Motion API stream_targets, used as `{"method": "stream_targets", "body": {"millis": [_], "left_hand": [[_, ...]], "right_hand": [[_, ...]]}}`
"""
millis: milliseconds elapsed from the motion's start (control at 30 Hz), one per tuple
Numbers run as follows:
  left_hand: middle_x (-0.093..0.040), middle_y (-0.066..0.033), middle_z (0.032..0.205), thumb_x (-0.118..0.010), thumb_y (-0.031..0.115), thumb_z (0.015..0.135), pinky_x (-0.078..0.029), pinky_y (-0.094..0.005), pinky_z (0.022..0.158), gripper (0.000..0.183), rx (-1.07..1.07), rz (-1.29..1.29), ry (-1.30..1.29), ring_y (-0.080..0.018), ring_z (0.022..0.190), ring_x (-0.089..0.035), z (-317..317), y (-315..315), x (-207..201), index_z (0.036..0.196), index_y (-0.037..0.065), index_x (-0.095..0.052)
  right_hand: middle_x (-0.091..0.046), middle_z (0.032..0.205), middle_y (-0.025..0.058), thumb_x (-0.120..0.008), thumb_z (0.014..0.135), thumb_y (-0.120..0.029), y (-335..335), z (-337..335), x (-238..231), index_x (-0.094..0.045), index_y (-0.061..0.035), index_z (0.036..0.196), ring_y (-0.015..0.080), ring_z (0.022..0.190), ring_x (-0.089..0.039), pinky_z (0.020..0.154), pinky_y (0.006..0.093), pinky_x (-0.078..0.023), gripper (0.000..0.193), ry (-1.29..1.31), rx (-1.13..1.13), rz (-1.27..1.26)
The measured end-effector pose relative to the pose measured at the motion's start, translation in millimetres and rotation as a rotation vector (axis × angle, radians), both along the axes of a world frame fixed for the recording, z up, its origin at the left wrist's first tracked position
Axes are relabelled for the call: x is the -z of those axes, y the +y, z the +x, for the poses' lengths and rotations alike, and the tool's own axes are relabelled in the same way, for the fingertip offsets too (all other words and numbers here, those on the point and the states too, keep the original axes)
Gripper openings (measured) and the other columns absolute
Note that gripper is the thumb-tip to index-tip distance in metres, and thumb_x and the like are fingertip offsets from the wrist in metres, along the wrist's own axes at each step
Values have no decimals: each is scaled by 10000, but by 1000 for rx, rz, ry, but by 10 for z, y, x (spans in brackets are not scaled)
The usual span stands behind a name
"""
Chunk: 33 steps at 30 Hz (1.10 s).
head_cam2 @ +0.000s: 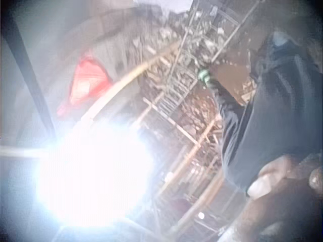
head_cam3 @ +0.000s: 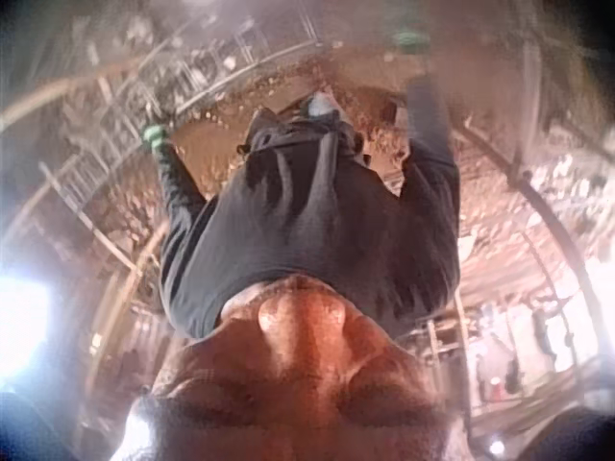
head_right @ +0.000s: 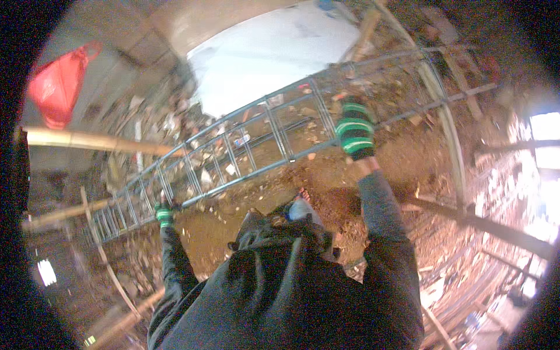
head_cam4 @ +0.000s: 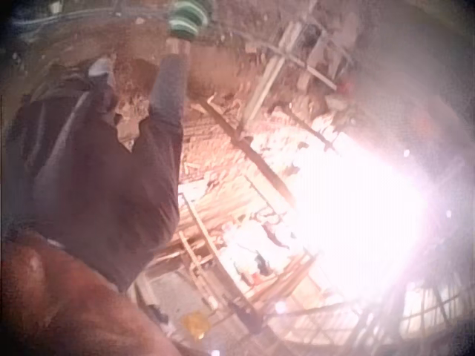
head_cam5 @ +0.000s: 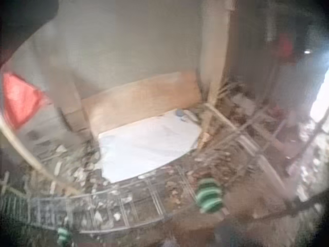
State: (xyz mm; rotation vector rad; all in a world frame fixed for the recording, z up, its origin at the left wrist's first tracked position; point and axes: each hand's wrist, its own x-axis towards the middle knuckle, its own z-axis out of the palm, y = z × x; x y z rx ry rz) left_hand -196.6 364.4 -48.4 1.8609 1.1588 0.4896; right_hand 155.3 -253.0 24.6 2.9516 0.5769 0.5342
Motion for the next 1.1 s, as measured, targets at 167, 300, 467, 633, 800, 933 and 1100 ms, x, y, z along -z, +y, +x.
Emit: {"method": "stream_targets", "body": {"millis": [167,300,467,633,800,933,1100], "left_hand": [[-541,6,608,-654,554,968,-352,-353,556,544,-3,59,26,-112,597,-436,-39,-104,-80,696,84,-637],[-530,-2,595,-708,437,968,-356,-348,547,487,33,-60,-87,-126,575,-437,-21,-130,-134,680,54,-621],[-687,-83,733,-664,394,1002,-482,-333,687,423,136,-88,-78,-177,724,-619,-53,-143,-255,857,4,-738],[-704,-124,1091,-636,223,1010,-498,-355,880,293,134,205,-553,-192,998,-627,-245,-336,-196,1194,-4,-644],[-635,-48,972,-635,322,1022,-479,-332,821,302,-192,15,-540,-145,896,-562,-766,-642,228,1064,24,-620],[-622,-16,933,-609,437,1024,-467,-284,718,393,-40,-561,-363,-114,829,-552,-903,-724,697,1130,60,-647],[-667,-47,1053,-457,684,992,-506,-334,771,692,108,-912,-340,-170,890,-621,-731,-637,1035,1251,74,-656]], "right_hand": [[-687,1106,127,-610,935,-75,74,-38,-198,-616,-25,1300,246,954,-646,881,381,-529,369,116,-60,691],[-673,1121,86,-648,965,-164,642,-883,-723,-608,-38,1307,178,880,-623,807,343,-530,366,413,-82,1204],[-672,911,21,-704,967,-228,1978,-2289,-717,-642,-32,1218,108,750,-609,652,275,-499,324,1590,-219,1638],[-652,782,50,-686,984,-324,2858,-3268,-94,-644,5,1126,127,749,-619,660,314,-506,360,1338,-400,837],[-647,855,49,-675,995,-330,3380,-3723,625,-637,0,1123,131,827,-608,735,290,-503,356,1375,-335,884],[-705,993,118,-684,974,-366,3584,-3770,797,-647,-8,1192,230,903,-654,832,361,-520,420,1473,-230,860],[-712,952,88,-696,959,-385,3665,-3751,714,-670,-27,1199,200,877,-658,779,386,-540,431,1678,-130,958]]}}
